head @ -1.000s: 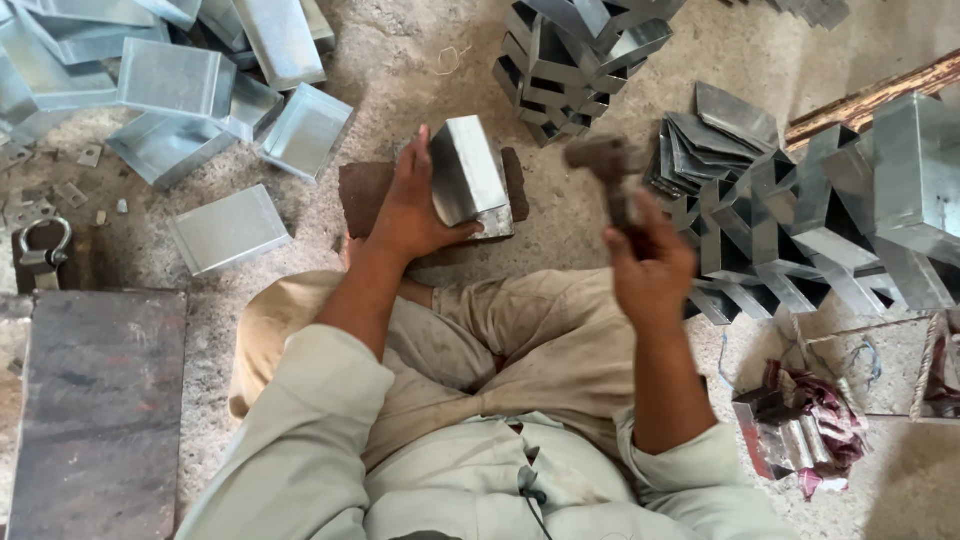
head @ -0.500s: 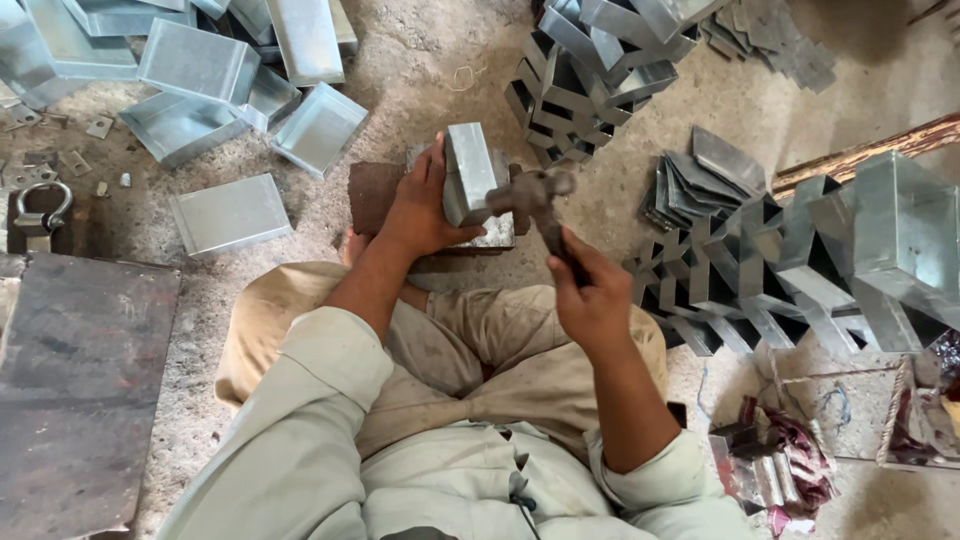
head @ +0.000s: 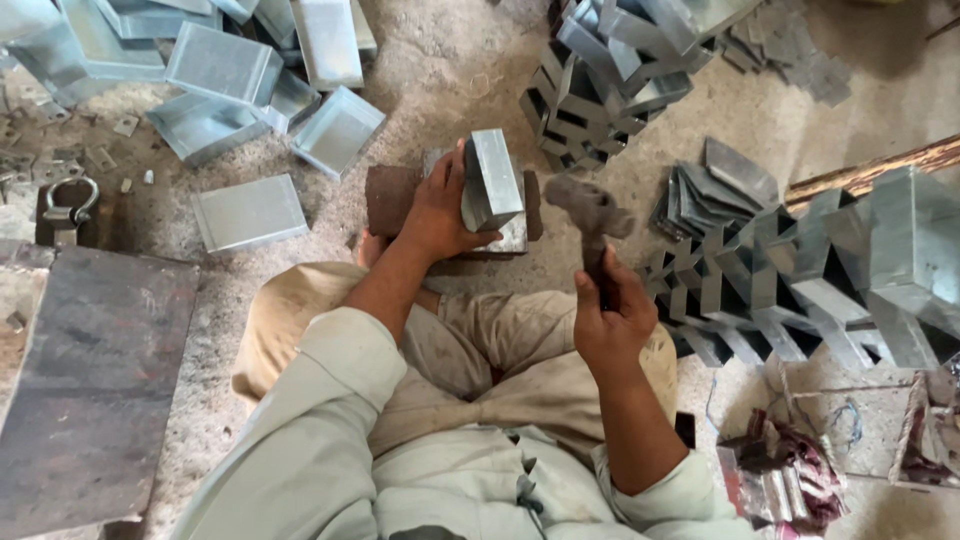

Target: The person sits cross-legged on the floor and repeatedly hammers small rectangular metal pieces on a metal block. They pick up each piece, position it on the block, strike it with a hammer, and then place it aside. The process is repeated for multiple pieces.

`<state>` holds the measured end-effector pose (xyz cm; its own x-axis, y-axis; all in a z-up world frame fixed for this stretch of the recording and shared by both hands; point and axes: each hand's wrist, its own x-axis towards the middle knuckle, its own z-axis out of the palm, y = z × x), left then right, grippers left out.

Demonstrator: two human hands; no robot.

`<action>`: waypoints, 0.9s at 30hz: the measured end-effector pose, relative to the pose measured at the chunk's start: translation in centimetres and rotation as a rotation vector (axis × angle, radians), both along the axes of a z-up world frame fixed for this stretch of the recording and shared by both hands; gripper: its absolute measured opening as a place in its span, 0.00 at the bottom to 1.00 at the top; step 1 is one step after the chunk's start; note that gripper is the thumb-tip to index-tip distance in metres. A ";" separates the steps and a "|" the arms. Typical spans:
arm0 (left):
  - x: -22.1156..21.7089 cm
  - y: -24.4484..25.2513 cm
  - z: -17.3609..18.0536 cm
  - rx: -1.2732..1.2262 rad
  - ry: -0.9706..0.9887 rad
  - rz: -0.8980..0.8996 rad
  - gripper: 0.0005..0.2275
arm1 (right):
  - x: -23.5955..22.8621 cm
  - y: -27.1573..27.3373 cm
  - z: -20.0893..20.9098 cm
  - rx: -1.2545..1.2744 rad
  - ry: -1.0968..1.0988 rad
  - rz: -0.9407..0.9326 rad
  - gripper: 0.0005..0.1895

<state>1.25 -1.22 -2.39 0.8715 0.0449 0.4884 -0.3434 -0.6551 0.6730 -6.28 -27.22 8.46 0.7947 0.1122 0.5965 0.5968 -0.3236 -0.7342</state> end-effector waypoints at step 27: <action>-5.3 10.5 10.7 0.591 0.615 0.211 0.36 | 8.1 0.4 -15.8 -0.403 0.558 0.074 0.30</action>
<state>-4.10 9.27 8.29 0.9898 0.1231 -0.0713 0.1364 -0.9638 0.2292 1.84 -26.85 -7.35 0.9523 0.3051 0.0011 0.1959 -0.6086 -0.7689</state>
